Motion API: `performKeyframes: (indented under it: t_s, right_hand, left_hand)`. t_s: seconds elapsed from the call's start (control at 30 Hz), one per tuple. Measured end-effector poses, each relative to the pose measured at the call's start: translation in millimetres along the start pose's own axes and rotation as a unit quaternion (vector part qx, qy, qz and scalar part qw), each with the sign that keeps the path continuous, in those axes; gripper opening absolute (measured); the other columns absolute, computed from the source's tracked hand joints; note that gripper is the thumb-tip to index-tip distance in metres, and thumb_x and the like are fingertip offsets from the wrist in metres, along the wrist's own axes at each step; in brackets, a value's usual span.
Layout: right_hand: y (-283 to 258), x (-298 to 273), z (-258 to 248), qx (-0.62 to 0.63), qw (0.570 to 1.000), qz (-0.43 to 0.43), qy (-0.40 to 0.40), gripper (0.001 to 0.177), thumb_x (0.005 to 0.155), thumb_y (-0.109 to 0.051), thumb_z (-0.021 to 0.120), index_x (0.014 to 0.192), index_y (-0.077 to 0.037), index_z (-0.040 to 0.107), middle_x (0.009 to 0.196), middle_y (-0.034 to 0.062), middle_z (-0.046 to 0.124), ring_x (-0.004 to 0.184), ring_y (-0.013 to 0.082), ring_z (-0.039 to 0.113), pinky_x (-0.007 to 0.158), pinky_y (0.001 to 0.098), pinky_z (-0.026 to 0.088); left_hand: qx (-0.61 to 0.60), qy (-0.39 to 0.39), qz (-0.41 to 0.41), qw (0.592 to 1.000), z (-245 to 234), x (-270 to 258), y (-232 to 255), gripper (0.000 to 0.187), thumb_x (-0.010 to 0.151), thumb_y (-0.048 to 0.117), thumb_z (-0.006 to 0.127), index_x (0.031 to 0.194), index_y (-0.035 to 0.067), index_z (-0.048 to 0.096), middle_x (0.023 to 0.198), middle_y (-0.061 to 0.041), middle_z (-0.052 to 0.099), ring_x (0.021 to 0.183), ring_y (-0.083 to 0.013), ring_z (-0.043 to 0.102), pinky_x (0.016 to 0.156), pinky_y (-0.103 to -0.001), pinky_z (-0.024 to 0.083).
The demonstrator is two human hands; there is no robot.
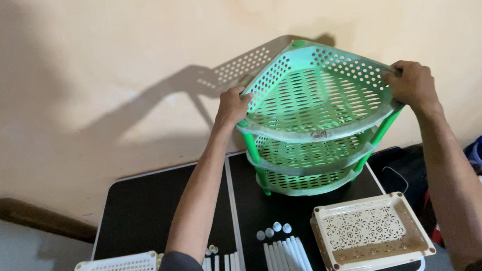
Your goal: The person disassembles a green triangular plastic rack by removing its green poles, then reassembles it by inserting the poles into the rack's holes. The person handles the rack and poles repeatedly, testing fit and alignment.
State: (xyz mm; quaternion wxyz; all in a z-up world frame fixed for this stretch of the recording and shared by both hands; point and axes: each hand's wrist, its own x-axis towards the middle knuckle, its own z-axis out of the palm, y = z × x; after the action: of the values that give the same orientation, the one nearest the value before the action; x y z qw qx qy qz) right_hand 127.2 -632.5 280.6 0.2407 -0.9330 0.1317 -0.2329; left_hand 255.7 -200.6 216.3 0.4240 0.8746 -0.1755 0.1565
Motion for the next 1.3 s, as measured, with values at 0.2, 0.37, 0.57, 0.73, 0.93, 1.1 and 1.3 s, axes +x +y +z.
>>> performKeyframes:
  t_s: [0.2,0.37,0.57,0.73,0.93,1.1,1.3]
  right_hand:
    - [-58,-41,-15,0.020,1.000,-0.013,0.000,0.031,0.099,-0.028,0.072,0.116,-0.002,0.077,0.090,0.0215,0.074,0.078,0.0345,0.073,0.079,0.0438,0.056]
    - [-110,-79,-11,0.063,0.998,-0.018,-0.010,0.029,0.103,-0.025,0.069,0.116,0.000,0.076,0.088,0.0216,0.074,0.075,0.0333,0.073,0.075,0.0434,0.057]
    - [-167,-120,27,0.098,0.991,-0.091,0.028,0.026,0.099,-0.020,0.071,0.114,0.000,0.076,0.089,0.0192,0.074,0.079,0.0293,0.073,0.076,0.0410,0.057]
    - [-213,-152,52,0.124,0.982,-0.136,0.049,0.023,0.098,-0.019,0.073,0.112,-0.002,0.078,0.089,0.0182,0.074,0.081,0.0299,0.073,0.079,0.0420,0.056]
    - [-251,-185,65,0.212,0.968,-0.098,0.092,0.023,0.094,-0.016,0.077,0.115,-0.006,0.078,0.091,0.0144,0.074,0.080,0.0225,0.071,0.076,0.0369,0.055]
    - [-257,-202,78,0.401,0.909,-0.042,0.102,0.027,0.097,-0.017,0.082,0.115,0.001,0.074,0.097,0.0074,0.074,0.085,0.0123,0.067,0.076,0.0279,0.055]
    - [-241,-219,86,0.417,0.903,-0.095,0.033,0.038,0.086,-0.004,0.077,0.122,0.003,0.067,0.103,0.0096,0.071,0.090,0.0145,0.067,0.079,0.0293,0.055]
  left_hand:
    - [0.015,0.020,0.010,1.000,-72,-43,16,0.028,0.090,0.026,0.073,0.098,-0.001,0.074,0.084,-0.026,0.072,0.083,-0.0430,0.072,0.075,-0.048,0.055]
    - [-0.004,0.044,-0.006,0.999,-137,-91,20,0.026,0.093,0.023,0.070,0.100,-0.002,0.071,0.084,-0.024,0.072,0.081,-0.0406,0.073,0.072,-0.048,0.055]
    - [-0.014,0.093,0.016,0.995,-212,-148,0,0.021,0.093,0.018,0.069,0.104,0.000,0.071,0.085,-0.024,0.073,0.082,-0.0407,0.072,0.073,-0.048,0.055]
    - [0.013,0.114,-0.022,0.993,-264,-195,-14,0.020,0.095,0.017,0.068,0.104,-0.001,0.069,0.084,-0.024,0.072,0.083,-0.0425,0.071,0.075,-0.050,0.053]
    - [0.018,0.180,0.031,0.983,-299,-232,-14,0.020,0.095,0.014,0.068,0.107,-0.002,0.065,0.088,-0.026,0.070,0.089,-0.0456,0.069,0.072,-0.052,0.053]
    - [0.001,0.191,0.044,0.981,-304,-252,-11,0.014,0.099,0.012,0.063,0.102,-0.002,0.063,0.085,-0.025,0.071,0.087,-0.0456,0.069,0.072,-0.053,0.051]
    - [-0.016,0.201,0.070,0.977,-304,-270,-17,0.013,0.100,0.012,0.062,0.103,0.000,0.065,0.085,-0.023,0.072,0.085,-0.0438,0.070,0.072,-0.051,0.052]
